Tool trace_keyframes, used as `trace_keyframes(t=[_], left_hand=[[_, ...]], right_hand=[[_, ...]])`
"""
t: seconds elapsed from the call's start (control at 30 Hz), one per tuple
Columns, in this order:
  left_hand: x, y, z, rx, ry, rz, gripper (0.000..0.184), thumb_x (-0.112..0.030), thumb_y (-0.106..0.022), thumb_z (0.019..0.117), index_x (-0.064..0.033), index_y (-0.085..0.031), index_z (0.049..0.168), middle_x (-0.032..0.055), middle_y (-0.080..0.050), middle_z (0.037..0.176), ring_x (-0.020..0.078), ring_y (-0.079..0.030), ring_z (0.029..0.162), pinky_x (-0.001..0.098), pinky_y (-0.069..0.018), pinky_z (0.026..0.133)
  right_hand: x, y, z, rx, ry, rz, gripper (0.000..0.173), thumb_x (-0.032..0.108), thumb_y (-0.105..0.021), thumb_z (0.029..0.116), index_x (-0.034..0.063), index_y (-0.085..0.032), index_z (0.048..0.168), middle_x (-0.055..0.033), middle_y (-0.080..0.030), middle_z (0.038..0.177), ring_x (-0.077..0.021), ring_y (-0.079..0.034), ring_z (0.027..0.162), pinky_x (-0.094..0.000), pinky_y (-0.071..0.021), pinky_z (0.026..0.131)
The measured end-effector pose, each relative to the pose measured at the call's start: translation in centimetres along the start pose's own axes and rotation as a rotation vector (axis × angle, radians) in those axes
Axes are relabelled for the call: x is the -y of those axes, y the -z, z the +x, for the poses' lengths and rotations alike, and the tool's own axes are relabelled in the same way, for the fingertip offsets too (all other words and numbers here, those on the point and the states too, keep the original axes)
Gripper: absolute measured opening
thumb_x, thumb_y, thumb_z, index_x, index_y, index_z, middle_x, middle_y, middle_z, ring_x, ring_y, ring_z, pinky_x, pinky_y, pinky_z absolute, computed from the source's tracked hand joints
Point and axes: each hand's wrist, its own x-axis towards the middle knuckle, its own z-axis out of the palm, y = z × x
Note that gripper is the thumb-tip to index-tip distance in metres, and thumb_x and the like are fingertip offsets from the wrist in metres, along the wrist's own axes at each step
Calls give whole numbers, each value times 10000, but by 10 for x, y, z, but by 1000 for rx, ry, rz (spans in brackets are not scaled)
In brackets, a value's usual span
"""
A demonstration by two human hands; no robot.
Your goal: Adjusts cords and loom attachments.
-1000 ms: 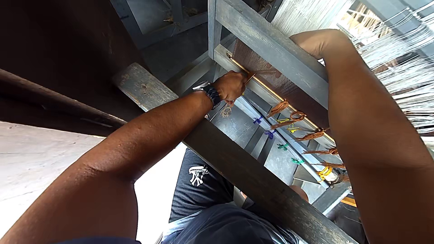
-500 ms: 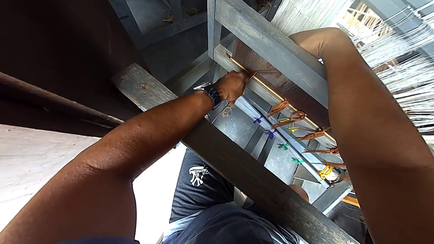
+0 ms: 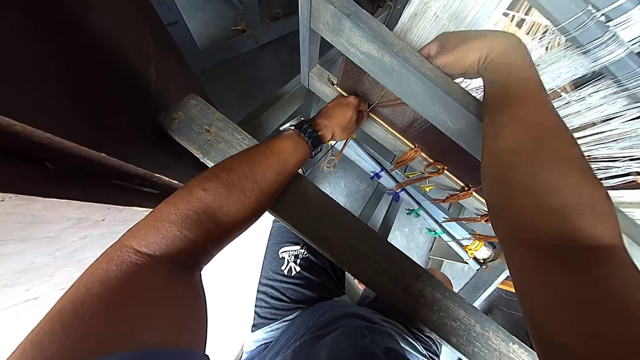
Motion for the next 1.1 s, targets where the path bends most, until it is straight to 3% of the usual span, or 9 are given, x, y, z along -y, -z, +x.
trace_keyframes(t=[0.13, 0.33, 0.43, 0.53, 0.63, 0.73, 0.8, 0.93, 1.1], left_hand=[[0, 1, 0, -1, -26, 50, 224, -188, -502, 1077, -65, -688, 1059, 132, -707, 964, 307, -693, 963, 524, -538, 890], [2, 2, -2, -10, -40, 65, 210, -171, -512, 1069, -65, -693, 1051, 136, -709, 982, 315, -690, 995, 524, -533, 921], [1, 3, 0, -18, -54, 55, 225, -170, -504, 1074, -53, -694, 1048, 153, -708, 976, 336, -689, 995, 545, -528, 919], [2, 3, -1, -18, -61, 47, 238, -173, -497, 1077, -45, -692, 1033, 162, -706, 989, 348, -686, 1004, 564, -524, 920], [1, 5, -2, -4, -50, 45, 255, -177, -484, 1084, -43, -690, 1015, 158, -702, 979, 340, -683, 995, 563, -516, 917], [0, 6, -3, 18, -26, 52, 251, -178, -483, 1086, -53, -695, 1040, 150, -710, 992, 324, -685, 1011, 552, -513, 936], [1, 7, -3, 24, -28, 56, 245, -170, -483, 1083, -46, -692, 1051, 158, -707, 1005, 333, -681, 1028, 552, -510, 944], [1, 7, -3, 44, -29, 33, 235, -167, -481, 1087, -38, -677, 1069, 173, -697, 1008, 345, -682, 999, 554, -522, 920], [2, 7, -5, 69, 16, -84, 233, -181, -464, 1101, -50, -656, 1077, 131, -688, 854, 255, -694, 707, 453, -598, 702]], right_hand=[[14, 32, -31, -167, -31, -14, 259, 324, -536, 1071, 132, -670, 1182, -9, -734, 945, -123, -706, 761, -302, -590, 663], [0, 75, -117, -418, -47, -13, 265, 371, -573, 1053, 158, -723, 1101, 31, -766, 844, -64, -671, 559, -212, -521, 441], [-21, 64, -160, -447, -278, -158, 373, 427, -503, 1075, 135, -733, 1041, -7, -759, 864, -105, -636, 559, -283, -503, 468], [-47, 42, -175, -336, -504, -202, 476, 453, -456, 1092, 60, -721, 1134, -115, -739, 1003, -194, -571, 632, -412, -465, 570], [-83, 27, -174, -253, -490, -156, 420, 426, -505, 1078, 89, -752, 1031, -51, -722, 811, -91, -438, 459, -285, -375, 431], [-97, 14, -166, -262, -396, 17, 216, 212, -582, 1053, 70, -745, 1041, -22, -536, 602, -74, -395, 413, -219, -345, 381], [-91, 8, -157, -302, -337, 97, 167, 134, -571, 1049, 53, -717, 1068, -17, -564, 632, -63, -432, 427, -205, -392, 397], [-51, 3, -121, -339, -259, 98, 162, 177, -567, 1056, 93, -694, 1110, 7, -670, 840, -41, -511, 530, -212, -452, 474], [-3, -10, -43, -289, -298, 35, 214, 168, -578, 1030, 134, -674, 1218, -17, -693, 930, -82, -631, 709, -283, -547, 652]])
